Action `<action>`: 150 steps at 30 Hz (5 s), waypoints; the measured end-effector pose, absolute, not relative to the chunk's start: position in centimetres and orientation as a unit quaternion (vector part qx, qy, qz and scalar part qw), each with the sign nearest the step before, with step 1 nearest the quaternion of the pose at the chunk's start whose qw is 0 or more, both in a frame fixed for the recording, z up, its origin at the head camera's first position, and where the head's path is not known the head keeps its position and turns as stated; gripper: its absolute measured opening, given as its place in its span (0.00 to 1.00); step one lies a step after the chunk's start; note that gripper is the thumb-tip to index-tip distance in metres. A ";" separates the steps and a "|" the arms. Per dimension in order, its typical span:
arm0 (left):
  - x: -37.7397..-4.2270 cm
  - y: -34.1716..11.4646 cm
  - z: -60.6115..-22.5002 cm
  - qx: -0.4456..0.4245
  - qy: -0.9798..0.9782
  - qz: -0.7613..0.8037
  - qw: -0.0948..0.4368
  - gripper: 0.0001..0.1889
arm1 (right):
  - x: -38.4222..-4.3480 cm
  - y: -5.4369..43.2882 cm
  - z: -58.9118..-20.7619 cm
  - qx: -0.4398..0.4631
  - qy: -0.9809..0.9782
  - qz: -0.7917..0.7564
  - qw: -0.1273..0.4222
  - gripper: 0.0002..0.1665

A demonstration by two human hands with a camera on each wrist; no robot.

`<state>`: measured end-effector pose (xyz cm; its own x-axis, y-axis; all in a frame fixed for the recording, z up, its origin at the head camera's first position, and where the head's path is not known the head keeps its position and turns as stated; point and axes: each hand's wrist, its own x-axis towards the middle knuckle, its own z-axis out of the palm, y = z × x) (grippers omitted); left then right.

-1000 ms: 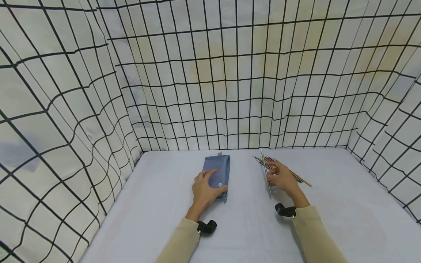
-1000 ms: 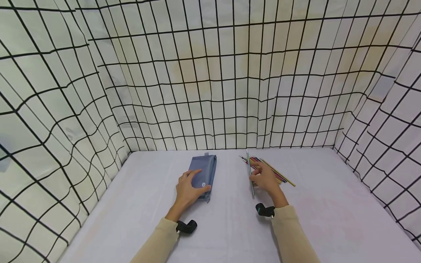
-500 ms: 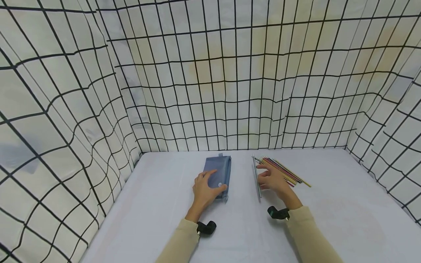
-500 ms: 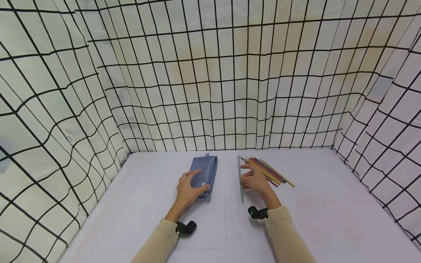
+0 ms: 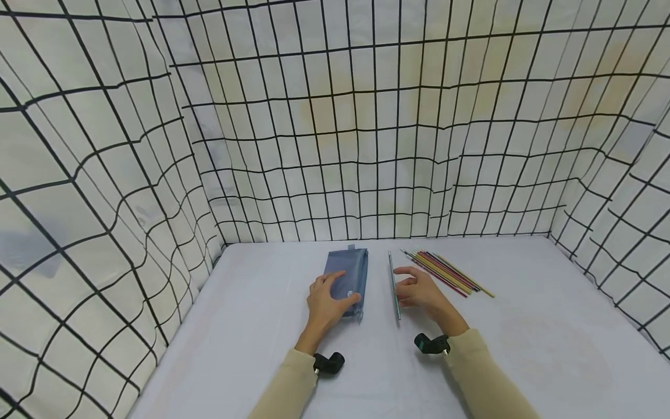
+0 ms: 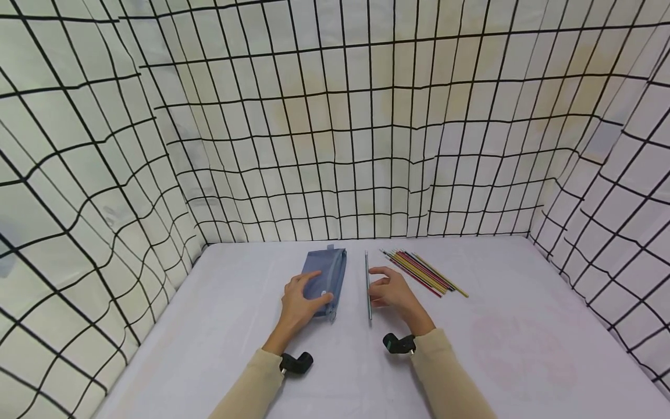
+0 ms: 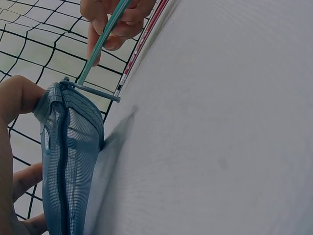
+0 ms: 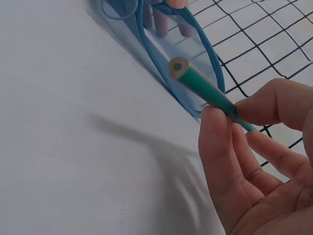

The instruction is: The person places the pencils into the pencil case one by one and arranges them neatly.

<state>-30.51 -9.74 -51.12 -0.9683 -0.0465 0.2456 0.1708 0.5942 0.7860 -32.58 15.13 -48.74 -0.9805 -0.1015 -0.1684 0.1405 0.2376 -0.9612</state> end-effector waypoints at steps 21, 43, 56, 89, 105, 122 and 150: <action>-30.2 -9.6 -51.0 -0.025 -0.883 -0.456 0.110 0.35 | -34.5 12.0 -48.7 -0.002 0.774 -0.615 0.151 0.31; -30.5 -9.7 -51.1 -0.026 -0.887 -0.449 0.106 0.34 | -36.1 8.3 -47.9 0.039 0.745 -0.638 0.190 0.32; -30.4 -9.7 -51.0 -0.026 -0.886 -0.450 0.107 0.33 | -36.2 7.6 -48.0 0.039 0.733 -0.655 0.177 0.31; -30.5 -9.9 -51.5 -0.019 -0.874 -0.473 0.111 0.33 | -34.8 14.5 -49.2 -0.028 0.840 -0.541 0.030 0.20; -30.5 -9.9 -51.2 -0.025 -0.870 -0.480 0.107 0.32 | -34.5 21.3 -48.8 -0.051 0.903 -0.418 -0.088 0.21; -30.5 -9.9 -51.2 -0.027 -0.867 -0.487 0.103 0.32 | -35.0 22.9 -49.0 -0.038 0.944 -0.319 -0.078 0.26; -30.3 -9.9 -51.1 -0.031 -0.866 -0.487 0.107 0.32 | -34.6 22.7 -48.8 -0.037 0.970 -0.237 -0.033 0.22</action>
